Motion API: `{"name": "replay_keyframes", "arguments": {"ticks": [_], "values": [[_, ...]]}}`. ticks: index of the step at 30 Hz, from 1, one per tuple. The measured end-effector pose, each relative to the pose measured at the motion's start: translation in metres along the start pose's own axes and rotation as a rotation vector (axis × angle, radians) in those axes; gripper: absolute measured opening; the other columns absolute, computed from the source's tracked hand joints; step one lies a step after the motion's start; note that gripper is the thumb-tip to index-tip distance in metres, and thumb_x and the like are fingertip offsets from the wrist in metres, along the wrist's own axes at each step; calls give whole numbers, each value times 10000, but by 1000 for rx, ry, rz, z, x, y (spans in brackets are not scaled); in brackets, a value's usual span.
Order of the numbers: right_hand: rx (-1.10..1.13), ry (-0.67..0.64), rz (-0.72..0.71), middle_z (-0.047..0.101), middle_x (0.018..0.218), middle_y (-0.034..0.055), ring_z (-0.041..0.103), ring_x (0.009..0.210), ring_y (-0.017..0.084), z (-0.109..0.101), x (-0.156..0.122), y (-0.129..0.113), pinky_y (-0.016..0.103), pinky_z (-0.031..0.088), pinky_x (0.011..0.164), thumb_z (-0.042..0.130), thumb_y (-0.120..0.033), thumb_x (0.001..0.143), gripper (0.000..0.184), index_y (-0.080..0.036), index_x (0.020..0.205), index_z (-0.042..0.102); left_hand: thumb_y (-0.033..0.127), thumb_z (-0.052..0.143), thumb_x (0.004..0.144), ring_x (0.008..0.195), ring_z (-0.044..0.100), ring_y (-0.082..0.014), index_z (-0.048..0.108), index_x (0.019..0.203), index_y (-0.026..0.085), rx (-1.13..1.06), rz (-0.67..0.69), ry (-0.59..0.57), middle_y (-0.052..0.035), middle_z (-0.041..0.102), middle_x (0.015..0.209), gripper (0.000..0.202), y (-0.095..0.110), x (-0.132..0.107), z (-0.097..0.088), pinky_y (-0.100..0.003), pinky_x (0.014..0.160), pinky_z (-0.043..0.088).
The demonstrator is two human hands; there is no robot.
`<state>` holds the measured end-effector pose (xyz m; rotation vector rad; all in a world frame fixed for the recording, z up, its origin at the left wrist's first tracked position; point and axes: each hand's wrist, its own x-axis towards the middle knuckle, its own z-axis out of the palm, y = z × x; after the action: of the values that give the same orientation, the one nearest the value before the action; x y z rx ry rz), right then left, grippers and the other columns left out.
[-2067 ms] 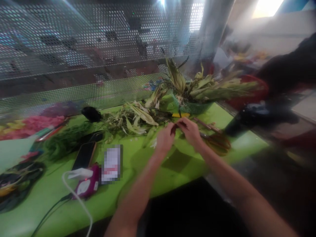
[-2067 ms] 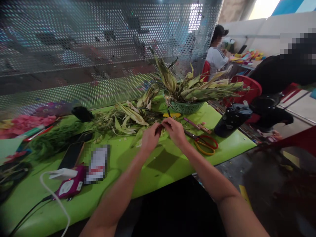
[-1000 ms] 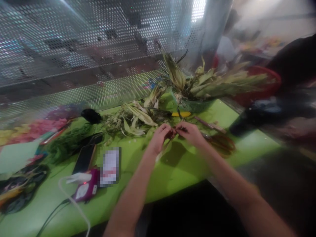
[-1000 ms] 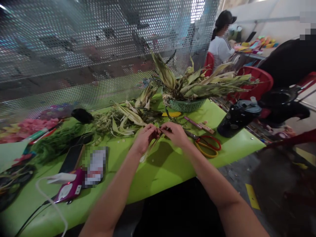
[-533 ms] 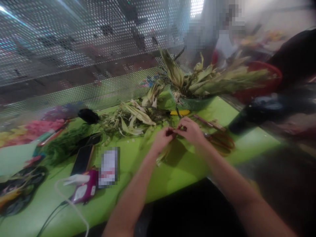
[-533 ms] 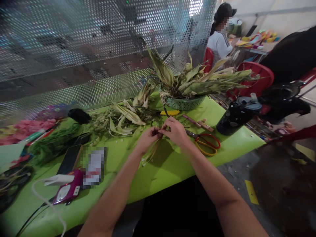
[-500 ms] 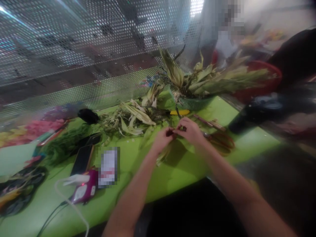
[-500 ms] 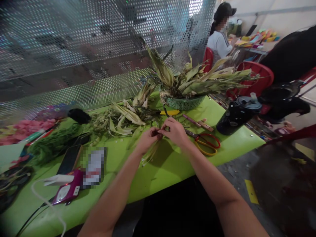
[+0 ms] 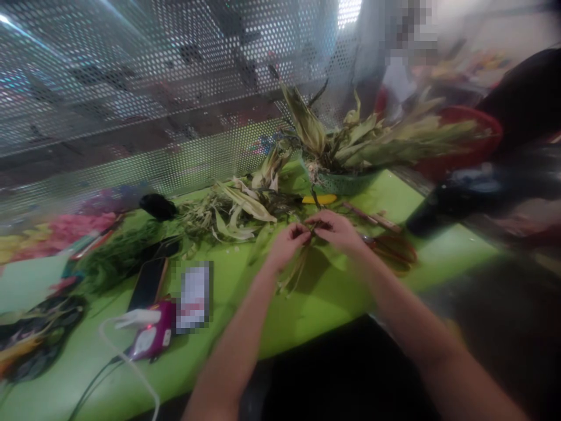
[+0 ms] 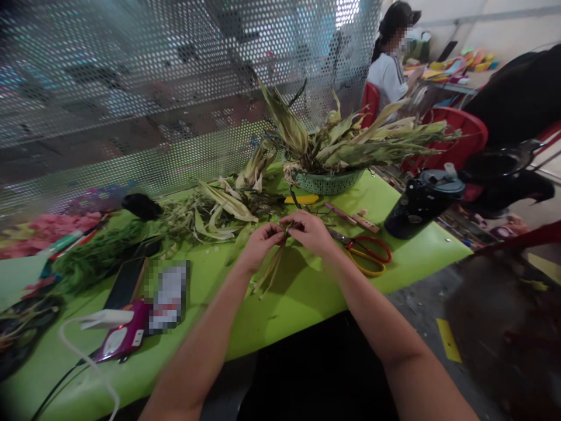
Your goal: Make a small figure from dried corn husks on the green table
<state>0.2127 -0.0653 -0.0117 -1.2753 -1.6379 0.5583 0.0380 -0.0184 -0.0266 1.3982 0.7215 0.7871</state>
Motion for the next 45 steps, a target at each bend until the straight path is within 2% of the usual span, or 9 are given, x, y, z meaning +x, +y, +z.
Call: {"name": "replay_keyframes", "arguments": {"ticks": [3,7,12,19,22,25,34,39,45], "values": [[-66,27,-42,668,966,52,626,823,167,1,0,0,289,499,719,620,-93,746,238,-207,925,729,296,699,747,692,517,-98,583,805,148,-25,-3,1,16,566,727,196,1,-1,1,-245,689,415],[-130,76,-119,666,943,59,631,857,179,2,-1,1,312,507,773,648,-156,804,74,-204,812,705,289,702,740,671,532,-95,574,808,150,-64,-24,23,18,576,717,201,1,-1,3,-249,685,434],[-153,126,-158,652,979,72,623,909,200,4,-3,-1,334,505,792,663,-214,819,62,-204,759,665,296,706,727,641,556,-101,538,794,158,-110,-42,82,26,585,677,228,-3,1,2,-263,688,455],[-66,-33,-145,647,1003,68,622,851,173,1,-2,-1,295,492,730,675,-281,816,108,-195,751,674,225,726,652,657,552,-100,593,777,143,-36,-25,157,20,597,693,201,-8,3,-4,-245,685,432],[-65,-20,-118,658,916,50,619,822,167,1,-1,1,290,480,734,616,-232,846,70,-200,849,678,180,715,632,686,550,-99,607,768,143,13,13,184,19,602,711,178,-8,3,-3,-239,707,428],[-69,6,-83,663,864,33,620,786,160,4,-2,3,275,473,711,599,-155,818,112,-199,892,670,170,696,647,709,555,-104,618,781,147,98,66,210,10,617,747,157,-6,2,-2,-238,710,427],[-77,17,-46,710,880,30,645,803,169,8,-2,4,281,487,744,601,-103,772,199,-195,919,698,151,607,739,733,581,-138,643,830,183,355,257,250,-10,654,792,103,3,-4,5,-260,709,450],[-59,33,-25,720,888,30,651,794,173,10,-2,4,290,497,738,622,-158,799,175,-210,941,710,195,593,805,795,585,-167,687,878,215,455,359,239,-35,673,878,122,9,-10,8,-285,760,443],[11,51,37,709,851,33,640,773,171,9,-1,6,293,498,730,672,-223,779,113,-205,876,728,219,603,807,886,589,-200,722,825,220,487,402,206,-62,676,926,120,8,-6,2,-316,805,446]]}}
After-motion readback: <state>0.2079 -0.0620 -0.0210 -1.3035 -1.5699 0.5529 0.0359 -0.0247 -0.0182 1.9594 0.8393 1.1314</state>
